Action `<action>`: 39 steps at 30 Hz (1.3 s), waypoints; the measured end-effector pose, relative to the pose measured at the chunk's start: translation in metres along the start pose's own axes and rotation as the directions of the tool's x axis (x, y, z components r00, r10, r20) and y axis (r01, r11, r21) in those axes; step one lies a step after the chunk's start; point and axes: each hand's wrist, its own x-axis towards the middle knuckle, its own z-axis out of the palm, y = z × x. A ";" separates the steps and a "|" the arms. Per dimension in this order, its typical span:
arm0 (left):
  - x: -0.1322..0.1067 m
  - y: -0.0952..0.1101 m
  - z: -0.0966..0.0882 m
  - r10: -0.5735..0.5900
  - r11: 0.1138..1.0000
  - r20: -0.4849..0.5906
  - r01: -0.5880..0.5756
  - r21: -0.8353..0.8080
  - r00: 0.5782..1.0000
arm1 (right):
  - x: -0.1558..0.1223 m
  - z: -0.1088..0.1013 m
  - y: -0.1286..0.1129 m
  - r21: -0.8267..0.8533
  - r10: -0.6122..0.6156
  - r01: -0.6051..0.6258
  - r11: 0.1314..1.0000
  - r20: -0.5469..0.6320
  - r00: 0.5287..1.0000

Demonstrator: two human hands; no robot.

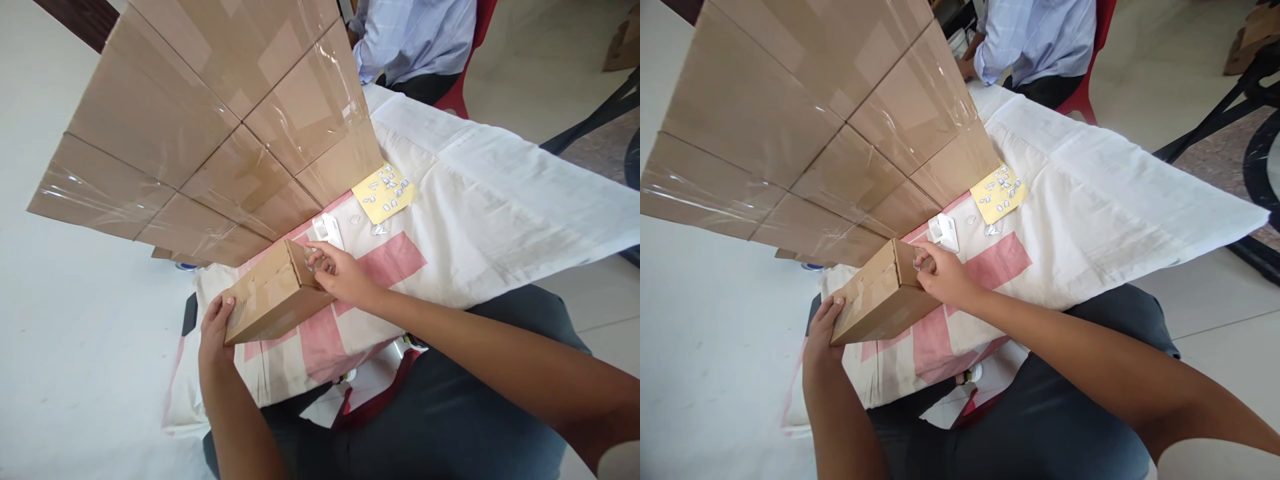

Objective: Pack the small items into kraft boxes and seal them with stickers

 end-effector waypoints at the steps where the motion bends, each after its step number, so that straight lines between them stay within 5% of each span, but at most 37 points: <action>1: 0.000 0.000 0.000 -0.001 1.000 -0.003 0.001 0.001 1.000 | 0.001 0.000 0.000 0.007 0.006 -0.006 1.000 -0.003 1.000; 24: -0.003 0.003 0.003 0.000 1.000 0.019 0.000 0.015 1.000 | 0.003 -0.001 -0.003 0.069 -0.010 0.010 0.998 0.012 1.000; 39: 0.001 0.001 0.001 -0.005 0.999 0.027 0.004 0.042 1.000 | -0.002 -0.003 -0.002 -0.170 0.030 -0.053 0.984 -0.130 0.991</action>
